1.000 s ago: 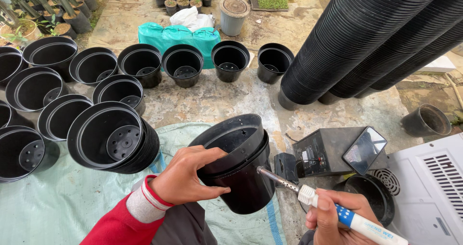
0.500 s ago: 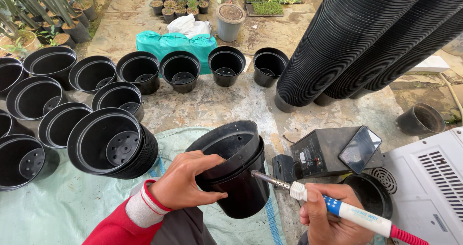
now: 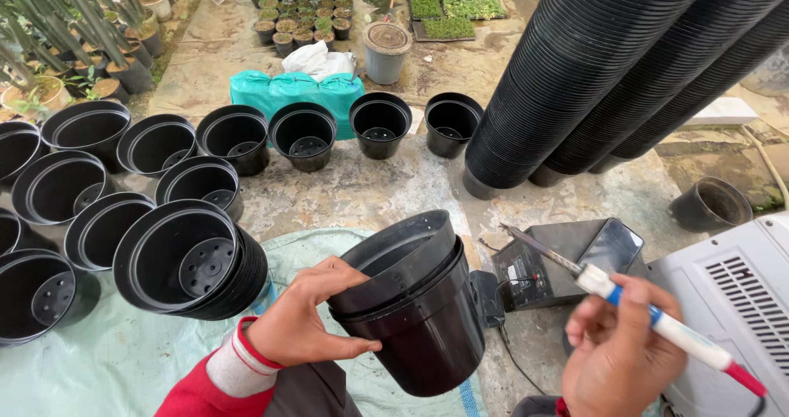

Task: The person uses a soldering iron to melt holes into the sides of black plastic nursery pots. They hold each pot with one hand and apply the heated tip with the other, rotating the pot to create multiple holes before setting it aside.

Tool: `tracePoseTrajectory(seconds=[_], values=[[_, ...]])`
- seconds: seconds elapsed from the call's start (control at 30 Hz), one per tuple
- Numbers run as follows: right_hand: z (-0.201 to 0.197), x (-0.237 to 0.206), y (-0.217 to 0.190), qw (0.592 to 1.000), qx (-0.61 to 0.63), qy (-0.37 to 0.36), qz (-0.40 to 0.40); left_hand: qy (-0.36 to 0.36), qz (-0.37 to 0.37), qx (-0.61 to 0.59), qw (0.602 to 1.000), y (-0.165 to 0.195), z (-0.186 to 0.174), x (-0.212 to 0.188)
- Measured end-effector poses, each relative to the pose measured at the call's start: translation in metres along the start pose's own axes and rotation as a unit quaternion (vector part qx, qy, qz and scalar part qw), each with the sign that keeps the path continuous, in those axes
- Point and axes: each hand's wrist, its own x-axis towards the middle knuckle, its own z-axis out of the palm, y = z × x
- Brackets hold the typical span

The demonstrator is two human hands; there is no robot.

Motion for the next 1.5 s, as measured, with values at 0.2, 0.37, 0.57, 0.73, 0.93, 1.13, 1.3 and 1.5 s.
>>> tracePoseTrajectory(seconds=[0.2,0.37,0.57,0.73,0.93,1.13,1.3,1.5], values=[[0.005,-0.008,-0.003,1.0,-0.022,0.007,-0.007,-0.031,-0.001,-0.006,1.0,0.0,-0.004,-0.004],[-0.011,-0.029,-0.004,1.0,0.003,0.014,0.004,0.014,0.005,0.013,1.0,-0.002,-0.002,-0.003],[-0.037,-0.051,0.027,0.994,-0.058,-0.083,-0.026,0.015,-0.001,0.084,0.996,-0.003,-0.002,0.001],[-0.045,-0.062,0.025,0.988,-0.135,-0.074,0.027,0.02,0.02,0.09,0.996,-0.003,-0.001,0.002],[-0.029,-0.037,0.005,0.935,-0.208,-0.269,0.101,-0.002,0.047,0.101,0.994,-0.005,-0.002,0.004],[-0.031,-0.025,-0.008,0.927,-0.173,-0.33,-0.051,0.008,0.006,0.098,0.995,-0.005,-0.003,0.003],[-0.02,0.0,0.013,0.997,-0.027,-0.074,0.009,0.027,-0.025,0.01,0.999,-0.005,-0.004,-0.003],[0.01,-0.011,0.047,0.946,0.051,-0.081,0.31,0.086,0.037,0.026,0.995,-0.006,-0.005,-0.005]])
